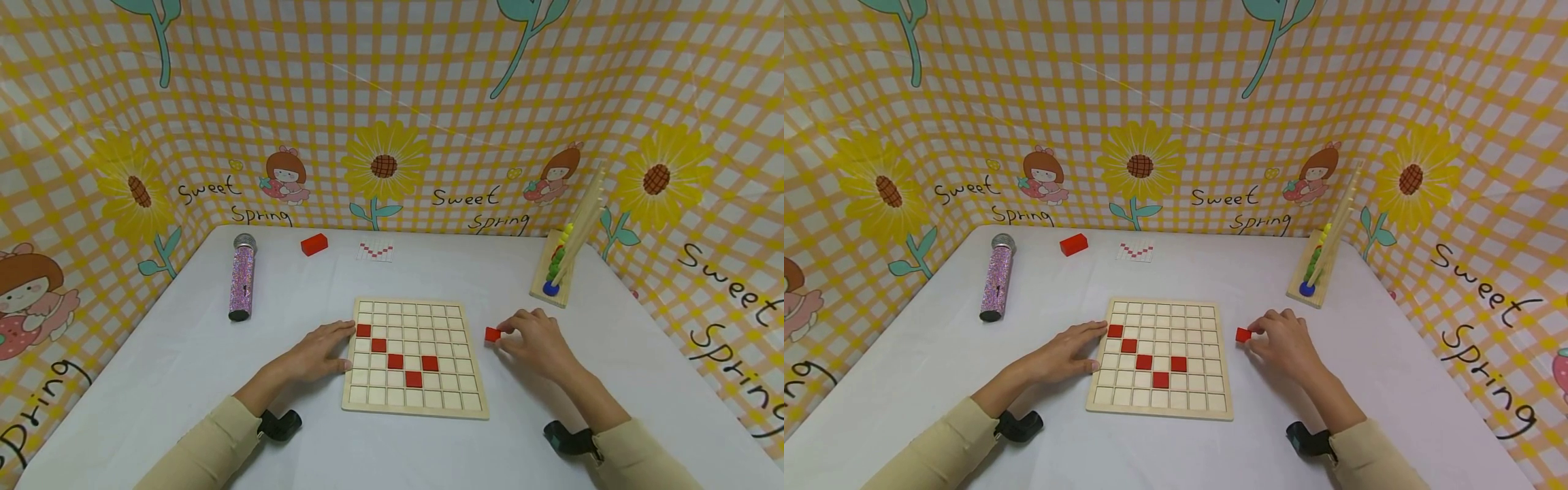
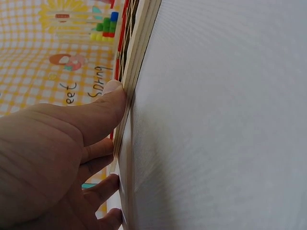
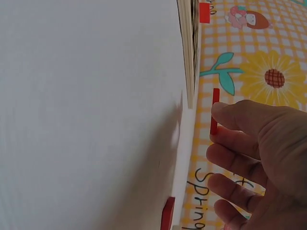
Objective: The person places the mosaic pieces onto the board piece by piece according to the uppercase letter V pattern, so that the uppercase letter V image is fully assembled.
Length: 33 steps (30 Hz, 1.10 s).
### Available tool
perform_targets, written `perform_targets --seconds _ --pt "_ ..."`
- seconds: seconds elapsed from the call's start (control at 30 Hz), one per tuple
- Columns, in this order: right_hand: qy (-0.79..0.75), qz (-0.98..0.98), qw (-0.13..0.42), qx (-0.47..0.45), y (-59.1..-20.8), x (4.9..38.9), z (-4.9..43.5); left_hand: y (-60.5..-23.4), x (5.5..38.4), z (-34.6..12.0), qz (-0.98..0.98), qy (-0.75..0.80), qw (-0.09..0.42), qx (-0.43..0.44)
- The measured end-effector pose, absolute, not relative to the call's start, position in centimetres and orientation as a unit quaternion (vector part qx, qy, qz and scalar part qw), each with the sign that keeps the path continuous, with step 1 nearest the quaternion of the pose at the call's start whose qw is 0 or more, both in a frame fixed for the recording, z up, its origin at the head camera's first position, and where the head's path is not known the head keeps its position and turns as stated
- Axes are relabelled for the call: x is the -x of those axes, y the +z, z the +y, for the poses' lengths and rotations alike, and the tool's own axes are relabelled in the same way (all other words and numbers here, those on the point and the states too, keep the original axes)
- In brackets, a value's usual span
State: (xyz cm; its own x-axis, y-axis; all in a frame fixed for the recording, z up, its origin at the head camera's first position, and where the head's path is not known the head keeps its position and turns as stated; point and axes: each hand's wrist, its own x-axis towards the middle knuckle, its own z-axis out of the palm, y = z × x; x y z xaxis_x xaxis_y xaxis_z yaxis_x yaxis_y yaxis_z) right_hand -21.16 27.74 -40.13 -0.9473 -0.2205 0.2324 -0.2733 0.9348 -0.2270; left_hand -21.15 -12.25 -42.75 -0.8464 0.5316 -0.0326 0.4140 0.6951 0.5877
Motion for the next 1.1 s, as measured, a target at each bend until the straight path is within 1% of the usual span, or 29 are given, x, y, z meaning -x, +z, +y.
perform_targets --seconds 0.3,0.63,1.1 --pt "0.127 -0.977 0.092 -0.141 -40.1 20.7 25.7 -42.9 21.2 -12.3 0.915 0.29 0.098 -0.261" --pt "0.123 -0.971 0.096 -0.18 -40.1 20.3 23.7 -42.8 21.2 -12.3 0.916 0.289 0.096 -0.262" --pt "0.122 -0.97 0.092 -0.189 -40.6 20.4 21.7 -42.8 21.2 -12.3 0.916 0.288 0.096 -0.262"
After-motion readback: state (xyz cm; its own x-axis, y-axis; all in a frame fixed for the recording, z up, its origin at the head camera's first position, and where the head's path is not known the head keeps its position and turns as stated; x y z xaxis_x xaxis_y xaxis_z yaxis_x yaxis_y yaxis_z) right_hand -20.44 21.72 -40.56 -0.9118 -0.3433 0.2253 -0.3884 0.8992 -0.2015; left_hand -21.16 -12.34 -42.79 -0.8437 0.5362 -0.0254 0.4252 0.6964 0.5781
